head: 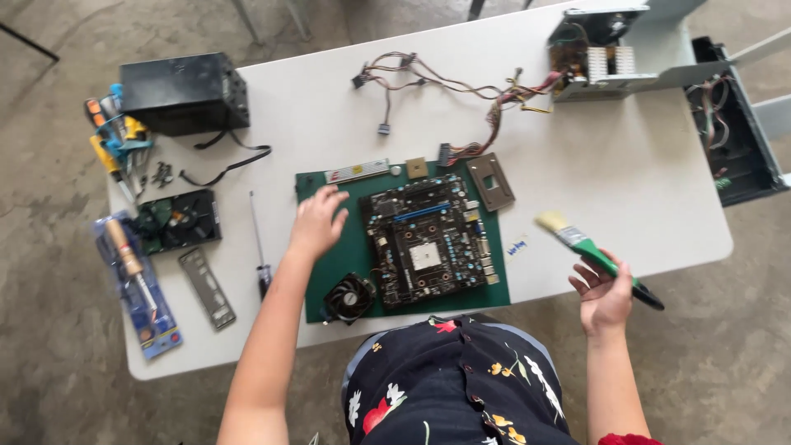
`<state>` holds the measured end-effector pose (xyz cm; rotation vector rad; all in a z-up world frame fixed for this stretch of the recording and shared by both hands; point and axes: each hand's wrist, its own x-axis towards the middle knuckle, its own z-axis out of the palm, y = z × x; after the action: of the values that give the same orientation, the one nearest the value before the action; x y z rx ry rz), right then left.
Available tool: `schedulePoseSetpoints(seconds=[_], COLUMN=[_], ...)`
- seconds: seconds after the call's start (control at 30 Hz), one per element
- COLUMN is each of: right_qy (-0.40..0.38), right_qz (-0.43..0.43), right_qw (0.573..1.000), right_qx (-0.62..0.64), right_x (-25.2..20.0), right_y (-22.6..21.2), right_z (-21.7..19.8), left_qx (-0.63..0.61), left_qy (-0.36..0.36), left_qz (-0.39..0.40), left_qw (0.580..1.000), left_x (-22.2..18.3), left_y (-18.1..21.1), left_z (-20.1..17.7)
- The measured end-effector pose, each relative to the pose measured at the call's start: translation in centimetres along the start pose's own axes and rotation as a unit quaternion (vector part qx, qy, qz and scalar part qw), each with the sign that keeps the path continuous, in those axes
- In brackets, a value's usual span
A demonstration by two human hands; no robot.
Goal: Cleaning a CPU heatsink and other computer components using a brush and a screwdriver on a repair bench.
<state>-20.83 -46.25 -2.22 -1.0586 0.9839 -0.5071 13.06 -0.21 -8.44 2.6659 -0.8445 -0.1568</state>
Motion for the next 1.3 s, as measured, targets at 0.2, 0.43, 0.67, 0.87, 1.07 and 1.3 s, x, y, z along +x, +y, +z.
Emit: schedulePoseSetpoints(seconds=[0.2, 0.43, 0.67, 0.87, 1.07, 1.3], right_qy=[0.08, 0.326, 0.137, -0.001, -0.064, -0.078], right_qz=[0.107, 0.096, 0.165, 0.262, 0.278, 0.241], right_qw=[0.967, 0.884, 0.958, 0.962, 0.958, 0.966], right_qx=[0.219, 0.321, 0.189, 0.076, -0.02, -0.058], right_x=[3.6, 1.4, 2.2, 4.3, 5.3, 8.1], right_y=[8.3, 9.2, 9.4, 9.9, 11.2, 11.0], right_z=[-0.6, 2.3, 1.8, 0.0, -3.0, -4.8], left_qx=[-0.094, 0.056, 0.04, -0.025, -0.048, 0.087], left_qy=[-0.097, -0.016, 0.039, -0.038, 0.155, 0.071], left_qz=[-0.071, -0.056, -0.03, -0.055, -0.192, -0.471], left_qw=[0.988, 0.997, 0.998, 0.997, 0.968, 0.875], left_x=[-14.0, -18.6, -15.2, -13.9, -16.3, -19.0], left_y=[6.1, 8.0, 4.1, 2.6, 1.8, -3.3], left_z=[-4.0, 3.0, 3.5, 0.6, -1.6, 2.4])
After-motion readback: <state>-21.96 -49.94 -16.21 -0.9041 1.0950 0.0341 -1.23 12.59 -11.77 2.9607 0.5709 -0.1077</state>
